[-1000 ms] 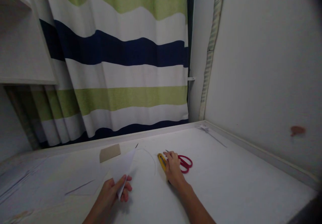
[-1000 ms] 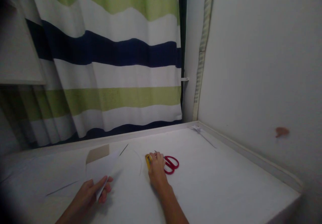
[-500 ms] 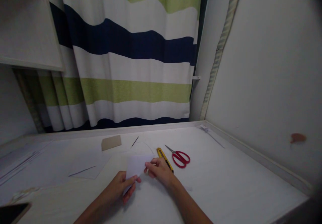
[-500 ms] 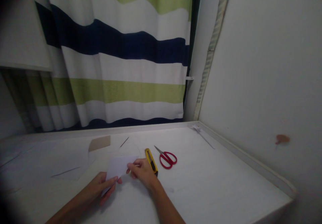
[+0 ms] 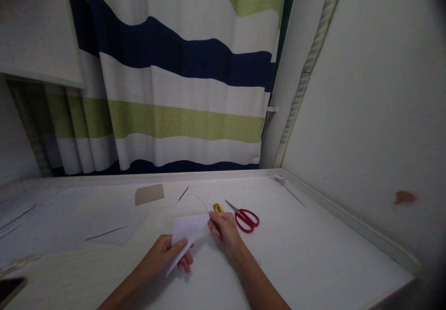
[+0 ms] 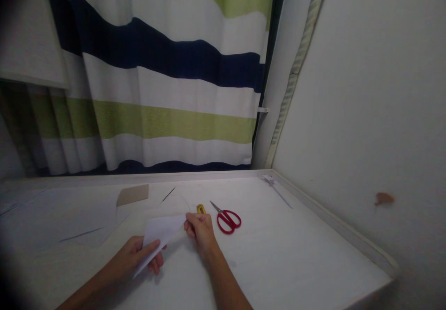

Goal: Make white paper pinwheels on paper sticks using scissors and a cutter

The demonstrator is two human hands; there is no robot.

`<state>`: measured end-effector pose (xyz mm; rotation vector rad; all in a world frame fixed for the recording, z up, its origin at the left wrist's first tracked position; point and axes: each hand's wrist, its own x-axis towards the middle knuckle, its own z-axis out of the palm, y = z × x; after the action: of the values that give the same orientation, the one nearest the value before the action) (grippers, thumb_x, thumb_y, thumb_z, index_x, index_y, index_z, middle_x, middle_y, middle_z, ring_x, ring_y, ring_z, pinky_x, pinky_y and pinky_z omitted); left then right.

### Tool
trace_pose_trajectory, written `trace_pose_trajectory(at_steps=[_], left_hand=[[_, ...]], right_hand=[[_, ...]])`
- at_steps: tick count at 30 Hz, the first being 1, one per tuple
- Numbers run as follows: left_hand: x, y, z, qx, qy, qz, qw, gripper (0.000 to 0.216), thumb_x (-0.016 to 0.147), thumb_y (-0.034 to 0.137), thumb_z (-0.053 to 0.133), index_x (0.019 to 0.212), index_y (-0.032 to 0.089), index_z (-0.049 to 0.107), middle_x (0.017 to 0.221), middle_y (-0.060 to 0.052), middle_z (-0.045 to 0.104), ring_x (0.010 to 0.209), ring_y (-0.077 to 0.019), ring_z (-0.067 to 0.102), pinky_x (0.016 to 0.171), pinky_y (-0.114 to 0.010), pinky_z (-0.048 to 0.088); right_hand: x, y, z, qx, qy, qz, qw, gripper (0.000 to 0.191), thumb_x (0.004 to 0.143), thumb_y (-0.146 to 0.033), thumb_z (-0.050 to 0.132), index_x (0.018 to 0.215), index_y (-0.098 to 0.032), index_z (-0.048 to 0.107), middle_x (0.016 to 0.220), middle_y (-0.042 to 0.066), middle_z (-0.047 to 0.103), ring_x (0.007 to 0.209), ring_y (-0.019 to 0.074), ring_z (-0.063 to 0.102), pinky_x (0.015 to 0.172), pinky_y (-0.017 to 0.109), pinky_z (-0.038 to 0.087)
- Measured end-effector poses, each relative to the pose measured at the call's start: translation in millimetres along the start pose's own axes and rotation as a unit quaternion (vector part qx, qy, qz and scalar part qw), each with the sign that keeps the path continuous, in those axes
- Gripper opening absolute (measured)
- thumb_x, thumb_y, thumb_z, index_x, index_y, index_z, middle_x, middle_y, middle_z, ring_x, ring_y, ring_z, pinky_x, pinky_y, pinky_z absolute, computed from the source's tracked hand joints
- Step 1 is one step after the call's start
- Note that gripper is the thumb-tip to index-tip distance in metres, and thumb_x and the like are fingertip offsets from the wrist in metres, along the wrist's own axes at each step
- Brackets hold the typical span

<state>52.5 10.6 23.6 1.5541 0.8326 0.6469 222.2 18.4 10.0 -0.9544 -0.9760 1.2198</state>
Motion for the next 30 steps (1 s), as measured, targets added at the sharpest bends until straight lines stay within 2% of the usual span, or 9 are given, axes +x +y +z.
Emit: trace_pose_trajectory(at_steps=[3,5,8,11,13,18,21,25,30], left_hand=[[1.0,-0.9,-1.6,-0.008,0.015,0.003,1.000,0.043,0.065,0.049,0.047,0.050,0.011,0.059,0.044,-0.006,0.058,0.040,-0.0119,0.050,0.045,-0.022,0.035],[2.4,-1.9,-2.9,-0.024,0.040,-0.004,0.999,0.041,0.064,0.049,0.048,0.051,0.012,0.060,0.045,-0.006,0.059,0.041,-0.0123,0.051,0.045,-0.022,0.035],[4.4,-4.0,-3.3,-0.054,0.062,-0.018,0.996,0.040,0.061,0.050,0.051,0.057,0.011,0.060,0.049,-0.006,0.061,0.043,-0.0138,0.053,0.045,-0.023,0.037],[5.4,-6.3,-2.9,-0.066,0.042,-0.025,0.997,0.042,0.061,0.051,0.051,0.058,0.010,0.061,0.053,-0.008,0.061,0.049,-0.0165,0.055,0.050,-0.025,0.039],[6.0,-7.7,-4.3,-0.063,0.051,-0.018,0.997,0.043,0.062,0.051,0.051,0.058,0.010,0.061,0.056,-0.009,0.062,0.053,-0.0174,0.056,0.054,-0.027,0.040],[7.8,-11.4,-13.5,-0.032,0.152,0.025,0.988,0.039,0.059,0.047,0.057,0.062,0.009,0.061,0.055,-0.004,0.058,0.053,-0.0151,0.049,0.050,-0.024,0.037],[7.9,-13.7,-16.0,-0.073,0.154,0.014,0.985,0.037,0.057,0.045,0.060,0.061,0.009,0.061,0.055,-0.003,0.057,0.054,-0.0153,0.050,0.052,-0.024,0.038],[6.0,-13.7,-14.4,-0.135,0.156,0.002,0.978,0.038,0.058,0.047,0.059,0.062,0.009,0.061,0.053,-0.003,0.057,0.055,-0.0164,0.052,0.056,-0.027,0.041],[3.1,-11.5,-13.3,-0.191,0.161,-0.014,0.968,0.035,0.058,0.043,0.061,0.067,0.008,0.060,0.054,-0.002,0.056,0.056,-0.0154,0.053,0.058,-0.028,0.042]], right_hand=[[4.7,-2.5,-4.0,0.030,0.055,-0.017,0.998,0.032,0.070,-0.042,0.048,0.067,-0.011,0.057,0.046,-0.005,0.043,0.030,0.0002,0.023,0.033,0.018,0.011],[5.2,-0.2,-1.9,0.038,0.060,0.001,0.997,0.040,0.072,-0.048,0.043,0.076,-0.011,0.056,0.050,-0.005,0.044,0.031,0.0007,0.027,0.033,0.018,0.013],[0.7,7.9,6.8,-0.030,-0.023,0.038,0.999,0.047,0.070,-0.056,0.039,0.069,-0.012,0.055,0.046,-0.004,0.043,0.033,0.0031,0.032,0.034,0.018,0.020],[-5.0,16.1,13.7,-0.116,-0.090,0.024,0.989,0.041,0.064,-0.051,0.051,0.052,-0.012,0.052,0.040,-0.004,0.042,0.036,0.0041,0.034,0.037,0.019,0.024],[-6.2,19.1,14.8,-0.134,-0.088,0.009,0.987,0.038,0.063,-0.046,0.056,0.047,-0.012,0.050,0.040,-0.004,0.043,0.037,0.0044,0.035,0.039,0.019,0.024],[-5.5,17.5,17.3,-0.168,-0.089,-0.010,0.982,0.039,0.068,-0.044,0.051,0.045,-0.013,0.047,0.040,-0.003,0.045,0.037,0.0052,0.037,0.040,0.019,0.027],[-10.7,13.9,24.7,-0.177,-0.088,-0.026,0.980,0.033,0.071,-0.043,0.048,0.055,-0.014,0.049,0.043,-0.004,0.045,0.039,0.0060,0.039,0.041,0.019,0.029],[-21.8,11.7,35.7,-0.199,-0.105,-0.074,0.971,0.026,0.073,-0.039,0.047,0.078,-0.014,0.054,0.059,0.000,0.053,0.049,0.0090,0.046,0.046,0.020,0.037],[-27.7,13.0,40.6,-0.198,-0.129,-0.135,0.962,0.033,0.078,-0.033,0.042,0.103,-0.016,0.054,0.090,0.007,0.060,0.079,0.0165,0.055,0.071,0.027,0.043]])
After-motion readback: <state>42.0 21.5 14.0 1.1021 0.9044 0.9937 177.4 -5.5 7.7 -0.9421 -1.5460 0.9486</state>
